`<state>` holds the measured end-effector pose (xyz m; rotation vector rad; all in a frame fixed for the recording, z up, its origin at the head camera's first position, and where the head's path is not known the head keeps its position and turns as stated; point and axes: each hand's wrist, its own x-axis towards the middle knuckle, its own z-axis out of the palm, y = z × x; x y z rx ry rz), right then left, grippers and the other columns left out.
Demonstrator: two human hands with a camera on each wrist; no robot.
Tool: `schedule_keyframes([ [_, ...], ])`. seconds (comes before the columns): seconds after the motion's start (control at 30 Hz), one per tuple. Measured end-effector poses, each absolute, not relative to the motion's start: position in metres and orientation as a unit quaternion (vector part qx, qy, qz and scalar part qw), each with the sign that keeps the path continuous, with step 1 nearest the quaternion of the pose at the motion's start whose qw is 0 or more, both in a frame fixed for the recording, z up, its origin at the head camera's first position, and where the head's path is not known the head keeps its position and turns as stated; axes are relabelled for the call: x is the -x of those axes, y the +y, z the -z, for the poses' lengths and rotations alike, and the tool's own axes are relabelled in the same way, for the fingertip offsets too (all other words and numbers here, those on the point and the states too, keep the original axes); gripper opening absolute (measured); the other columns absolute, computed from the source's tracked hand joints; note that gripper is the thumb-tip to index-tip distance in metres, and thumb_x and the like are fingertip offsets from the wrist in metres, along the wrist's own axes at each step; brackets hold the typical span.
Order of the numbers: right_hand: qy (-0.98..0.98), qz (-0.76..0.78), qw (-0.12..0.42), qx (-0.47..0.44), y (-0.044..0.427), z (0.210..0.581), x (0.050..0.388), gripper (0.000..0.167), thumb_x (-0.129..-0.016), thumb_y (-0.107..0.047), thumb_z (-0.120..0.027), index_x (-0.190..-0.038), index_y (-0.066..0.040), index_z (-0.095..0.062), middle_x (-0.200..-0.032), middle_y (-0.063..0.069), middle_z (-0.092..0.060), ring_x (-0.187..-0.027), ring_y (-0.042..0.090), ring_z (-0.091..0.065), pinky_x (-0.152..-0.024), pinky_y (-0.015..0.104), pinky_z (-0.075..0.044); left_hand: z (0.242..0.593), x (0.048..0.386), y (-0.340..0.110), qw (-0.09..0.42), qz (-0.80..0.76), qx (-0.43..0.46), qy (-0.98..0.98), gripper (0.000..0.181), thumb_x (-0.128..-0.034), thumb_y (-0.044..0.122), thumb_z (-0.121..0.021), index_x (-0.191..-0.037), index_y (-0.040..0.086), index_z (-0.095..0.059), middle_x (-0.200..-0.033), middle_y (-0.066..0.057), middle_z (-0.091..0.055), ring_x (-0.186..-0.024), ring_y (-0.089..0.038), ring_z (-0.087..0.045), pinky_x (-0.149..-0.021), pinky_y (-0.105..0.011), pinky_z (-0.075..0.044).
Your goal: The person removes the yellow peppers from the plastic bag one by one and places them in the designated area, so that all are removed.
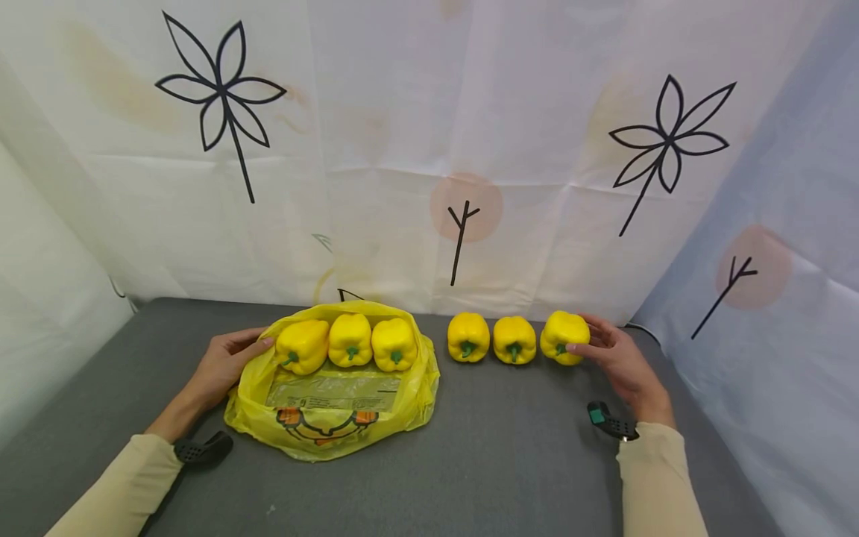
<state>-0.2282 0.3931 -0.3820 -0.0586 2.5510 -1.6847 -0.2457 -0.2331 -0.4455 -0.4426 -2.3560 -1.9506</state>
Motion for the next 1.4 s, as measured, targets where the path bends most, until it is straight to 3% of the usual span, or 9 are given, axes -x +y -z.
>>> schedule_keyframes([
  [0.17, 0.833, 0.549, 0.063, 0.007, 0.395, 0.394, 0.231, 0.085, -0.101, -0.023, -0.067, -0.162, 0.0, -0.013, -0.159, 0.028, -0.024, -0.126, 0.017, -0.043, -0.088, 0.017, -0.046, 0.445, 0.245, -0.233, 0.026, 0.633, 0.148, -0.759, 0.048, -0.1052, 0.021, -0.06, -0.142, -0.009, -0.054, -0.118, 0.015, -0.066, -0.101, -0.007, -0.068, -0.081, -0.027, -0.06],
  [0.37, 0.826, 0.557, 0.08, 0.007, 0.395, 0.402, 0.234, 0.087, -0.101, -0.023, -0.066, -0.162, 0.0, -0.009, -0.161, 0.032, -0.016, -0.14, 0.043, -0.031, -0.087, 0.013, -0.047, 0.445, 0.245, -0.233, 0.026, 0.633, 0.148, -0.76, 0.048, -0.1051, 0.021, -0.06, -0.142, -0.009, -0.053, -0.118, 0.016, -0.066, -0.101, -0.006, -0.068, -0.081, -0.027, -0.059],
  [0.83, 0.82, 0.565, 0.091, 0.012, 0.391, 0.402, 0.236, 0.084, -0.104, -0.026, -0.062, -0.163, -0.001, -0.009, -0.163, 0.029, -0.014, -0.142, 0.04, -0.028, -0.09, 0.013, -0.045, 0.444, 0.244, -0.233, 0.026, 0.632, 0.147, -0.76, 0.048, -0.1052, 0.021, -0.06, -0.142, -0.009, -0.053, -0.118, 0.016, -0.066, -0.1, -0.006, -0.068, -0.081, -0.026, -0.059],
  [1.23, 0.826, 0.556, 0.092, 0.019, 0.389, 0.4, 0.235, 0.083, -0.105, -0.029, -0.06, -0.163, -0.001, -0.007, -0.164, 0.028, -0.013, -0.143, 0.04, -0.026, -0.104, 0.033, -0.041, 0.444, 0.244, -0.233, 0.025, 0.63, 0.145, -0.762, 0.048, -0.1054, 0.022, -0.06, -0.142, -0.009, -0.054, -0.118, 0.015, -0.066, -0.1, -0.007, -0.069, -0.081, -0.027, -0.059],
  [1.4, 0.823, 0.562, 0.085, 0.009, 0.386, 0.398, 0.237, 0.084, -0.106, -0.031, -0.058, -0.163, -0.001, -0.005, -0.164, 0.03, -0.008, -0.147, 0.045, -0.021, -0.115, 0.056, -0.031, 0.444, 0.245, -0.233, 0.024, 0.63, 0.142, -0.763, 0.049, -0.1052, 0.023, -0.06, -0.142, -0.009, -0.053, -0.119, 0.015, -0.066, -0.101, -0.006, -0.068, -0.081, -0.027, -0.059],
])
